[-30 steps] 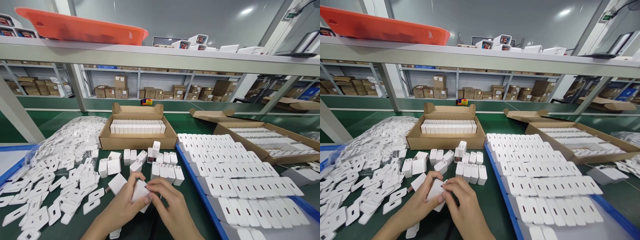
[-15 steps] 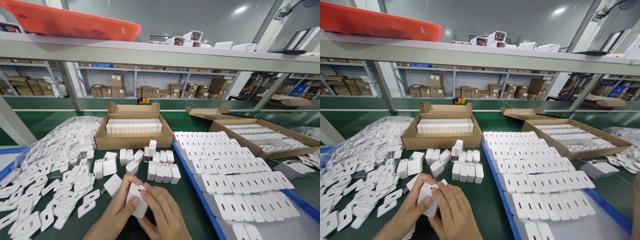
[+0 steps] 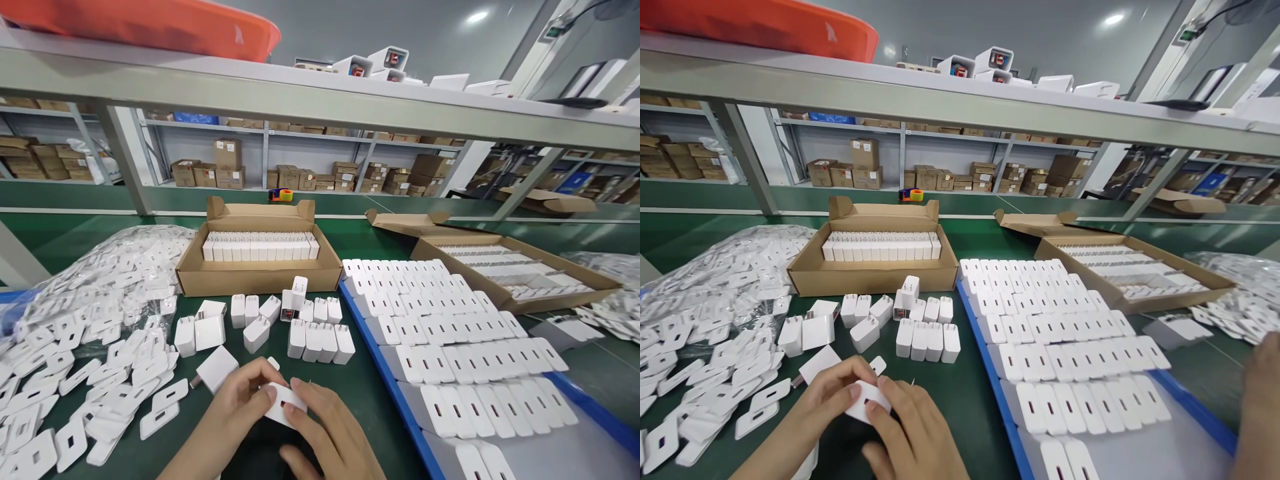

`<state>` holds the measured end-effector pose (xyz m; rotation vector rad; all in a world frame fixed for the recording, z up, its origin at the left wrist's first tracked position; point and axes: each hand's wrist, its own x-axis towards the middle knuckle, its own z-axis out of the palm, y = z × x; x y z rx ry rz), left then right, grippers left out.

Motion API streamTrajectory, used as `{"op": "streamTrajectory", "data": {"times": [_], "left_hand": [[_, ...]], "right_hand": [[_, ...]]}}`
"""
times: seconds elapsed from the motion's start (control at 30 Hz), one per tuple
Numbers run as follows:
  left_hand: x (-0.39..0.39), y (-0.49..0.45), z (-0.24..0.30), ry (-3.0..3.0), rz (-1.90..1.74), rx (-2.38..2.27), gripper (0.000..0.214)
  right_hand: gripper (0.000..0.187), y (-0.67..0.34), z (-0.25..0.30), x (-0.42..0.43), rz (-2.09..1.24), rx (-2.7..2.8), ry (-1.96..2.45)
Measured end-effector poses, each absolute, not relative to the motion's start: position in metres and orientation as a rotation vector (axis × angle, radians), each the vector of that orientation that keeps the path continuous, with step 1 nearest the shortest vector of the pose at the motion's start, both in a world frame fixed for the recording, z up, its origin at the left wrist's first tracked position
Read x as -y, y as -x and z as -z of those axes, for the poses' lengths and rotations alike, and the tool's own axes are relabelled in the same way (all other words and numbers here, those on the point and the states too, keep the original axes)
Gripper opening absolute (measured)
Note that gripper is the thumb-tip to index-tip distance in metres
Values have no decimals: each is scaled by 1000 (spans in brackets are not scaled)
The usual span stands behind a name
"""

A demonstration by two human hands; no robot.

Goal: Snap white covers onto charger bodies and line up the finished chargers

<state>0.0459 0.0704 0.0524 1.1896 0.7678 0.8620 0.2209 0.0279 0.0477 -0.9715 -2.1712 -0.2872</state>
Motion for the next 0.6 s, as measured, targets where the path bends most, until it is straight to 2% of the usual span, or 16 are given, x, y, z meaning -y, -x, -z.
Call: {"op": "streamTrajectory", "data": {"times": [0.1, 0.27, 0.33, 0.43, 0.5, 0.6], "left_hand": [[-71, -48, -49, -1351, -888, -809, 40], [-69, -48, -55, -1409, -825, -807, 42], [-71, -44, -55, -1387, -751, -802, 41], [-78, -36, -49, -1329, -710, -834, 54], [-85, -31, -43, -1281, -776, -855, 61], [-91, -27, -36, -1235, -882, -890, 63]], "right_hand": [[17, -218, -54, -27, 21, 2143, 1001], [20, -212, -51, -27, 22, 2129, 1028], [18, -209, -48, -26, -122, 2020, 1033], [11, -209, -46, -22, -711, 1504, 1036], [17, -219, -48, -16, -1065, 1010, 1034], [30, -253, -57, 3, -1180, 566, 1072]]}}
